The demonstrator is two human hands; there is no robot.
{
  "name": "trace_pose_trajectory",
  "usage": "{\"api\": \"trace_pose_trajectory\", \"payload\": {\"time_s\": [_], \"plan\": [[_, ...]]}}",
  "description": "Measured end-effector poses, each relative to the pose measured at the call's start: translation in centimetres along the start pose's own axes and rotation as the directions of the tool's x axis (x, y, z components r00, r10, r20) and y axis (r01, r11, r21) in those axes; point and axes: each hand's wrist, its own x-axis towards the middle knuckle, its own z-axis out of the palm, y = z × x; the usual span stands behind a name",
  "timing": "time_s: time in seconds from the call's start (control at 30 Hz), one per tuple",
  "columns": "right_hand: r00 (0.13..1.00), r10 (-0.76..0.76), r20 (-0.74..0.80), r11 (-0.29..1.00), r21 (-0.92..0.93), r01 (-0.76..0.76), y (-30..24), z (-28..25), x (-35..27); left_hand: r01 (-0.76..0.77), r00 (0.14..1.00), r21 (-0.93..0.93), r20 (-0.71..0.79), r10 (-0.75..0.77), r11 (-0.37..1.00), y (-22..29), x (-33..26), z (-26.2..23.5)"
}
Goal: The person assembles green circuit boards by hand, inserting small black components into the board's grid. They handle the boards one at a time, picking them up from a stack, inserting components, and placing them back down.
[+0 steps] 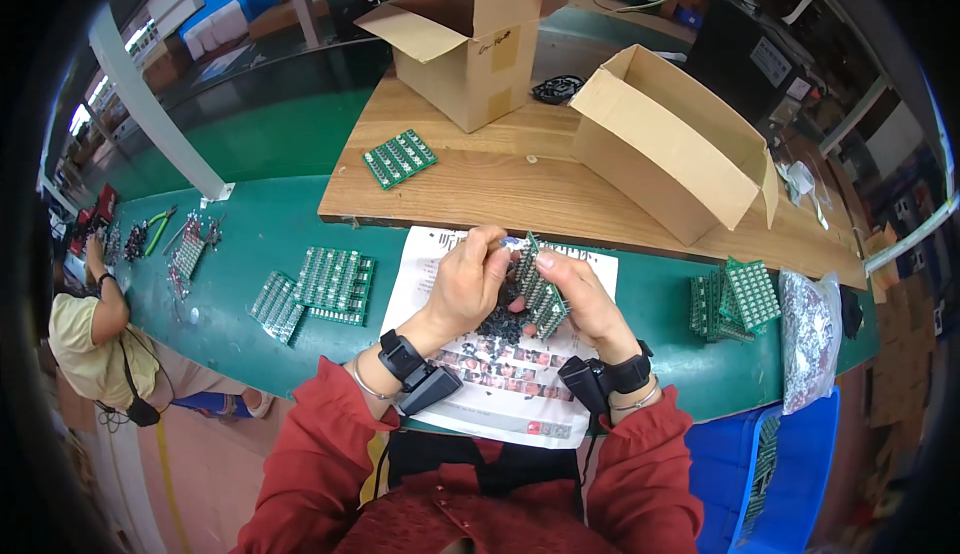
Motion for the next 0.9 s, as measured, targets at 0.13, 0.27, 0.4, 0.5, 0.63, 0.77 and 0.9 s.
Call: {"api": "trace_pose_trajectory", "payload": {"time_s": [0.13, 0.27, 0.4, 0.5, 0.63, 0.77, 0.9], "plan": [[1.000, 0.007, 0.010, 0.999, -0.038, -0.006, 0.3, -0.1, 0.0, -0.057, 0.995, 0.107, 0.085, 0.048, 0.993, 0.2, 0.3, 0.0], [0.999, 0.033, 0.012, 0.998, -0.046, -0.032, 0.4, -0.1, 0.0, -0.076, 0.990, 0.128, 0.130, 0.060, 0.989, -0.1, 0.1, 0.0], [1.000, 0.024, 0.012, 0.984, 0.175, -0.025, 0.1, -0.5, 0.0, -0.002, 0.997, 0.014, 0.073, 0.001, 1.000, -0.2, 0.0, 0.0], [0.999, 0.029, -0.032, 0.989, 0.147, -0.024, 0.0, 0.0, -0.2, 0.050, 0.995, -0.020, 0.092, -0.048, 0.999, 0.5, 0.2, -0.1], [0.999, 0.010, -0.044, 0.995, 0.097, -0.006, 0.0, 0.3, -0.1, -0.075, 0.982, 0.118, 0.183, 0.052, 0.990, -0.1, 0.2, -0.1], [0.998, 0.048, 0.032, 0.984, 0.169, -0.052, 0.4, -0.7, -0.1, -0.113, 0.983, 0.110, 0.158, 0.095, 0.987, -0.3, 0.0, -0.3], [1.000, 0.006, 0.006, 0.966, 0.259, -0.007, 0.0, -0.4, 0.1, -0.015, 0.992, 0.096, 0.128, 0.003, 0.995, -0.8, -0.2, -0.4]]}}
